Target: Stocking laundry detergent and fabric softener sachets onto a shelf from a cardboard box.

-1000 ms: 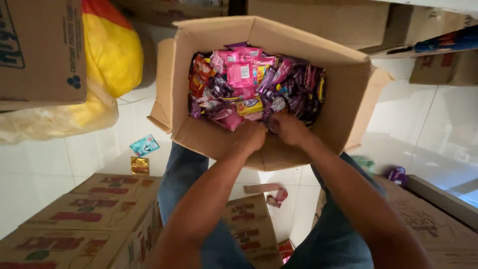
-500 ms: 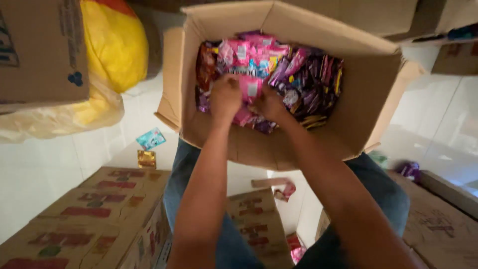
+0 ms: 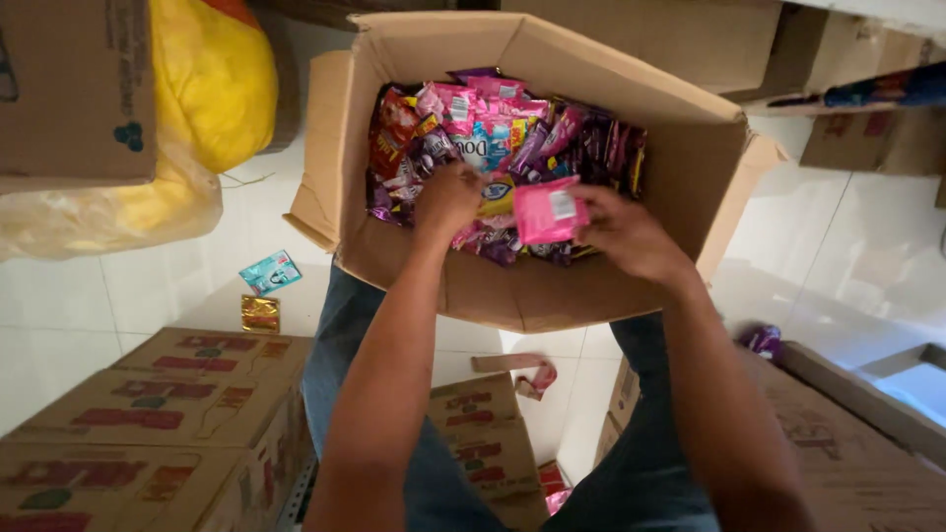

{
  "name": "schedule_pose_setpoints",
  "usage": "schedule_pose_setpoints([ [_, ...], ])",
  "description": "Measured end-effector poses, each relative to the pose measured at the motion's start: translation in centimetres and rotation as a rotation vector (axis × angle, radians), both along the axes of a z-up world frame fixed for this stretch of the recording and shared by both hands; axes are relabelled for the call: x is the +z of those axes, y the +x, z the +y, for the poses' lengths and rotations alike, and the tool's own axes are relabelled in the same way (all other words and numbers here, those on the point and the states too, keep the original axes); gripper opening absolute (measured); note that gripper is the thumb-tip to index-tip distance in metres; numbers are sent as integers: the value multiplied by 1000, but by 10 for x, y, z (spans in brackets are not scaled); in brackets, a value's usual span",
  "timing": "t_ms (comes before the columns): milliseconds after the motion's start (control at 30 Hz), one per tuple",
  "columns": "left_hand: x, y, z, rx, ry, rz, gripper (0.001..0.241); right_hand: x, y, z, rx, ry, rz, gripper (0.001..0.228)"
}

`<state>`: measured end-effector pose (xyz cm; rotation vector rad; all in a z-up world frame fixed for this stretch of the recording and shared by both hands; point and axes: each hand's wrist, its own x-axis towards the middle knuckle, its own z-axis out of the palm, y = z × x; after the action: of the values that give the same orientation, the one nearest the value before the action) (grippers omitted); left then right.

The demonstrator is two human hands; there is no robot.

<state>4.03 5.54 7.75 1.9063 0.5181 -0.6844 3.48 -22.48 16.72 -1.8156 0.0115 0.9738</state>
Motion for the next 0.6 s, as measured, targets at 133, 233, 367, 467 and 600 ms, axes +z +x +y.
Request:
schedule_pose_setpoints([
  [133,-7,-7,-8,-232,352,-144,27,-73,6,14,541,-276,-277,47],
  [233,-10,-15,-12,-283,419,-116,25,-146,25,52,546,-563,-429,29],
  [367,-10,-17,-23,-420,352,-112,30,-217,53,92,370,-542,-935,59],
  [467,-2,-17,-30,-482,357,-55,30,-208,47,104,478,-694,-753,52],
  [600,-11,-27,-32,-545,409,-77,27,-194,22,102,558,-802,-555,33],
])
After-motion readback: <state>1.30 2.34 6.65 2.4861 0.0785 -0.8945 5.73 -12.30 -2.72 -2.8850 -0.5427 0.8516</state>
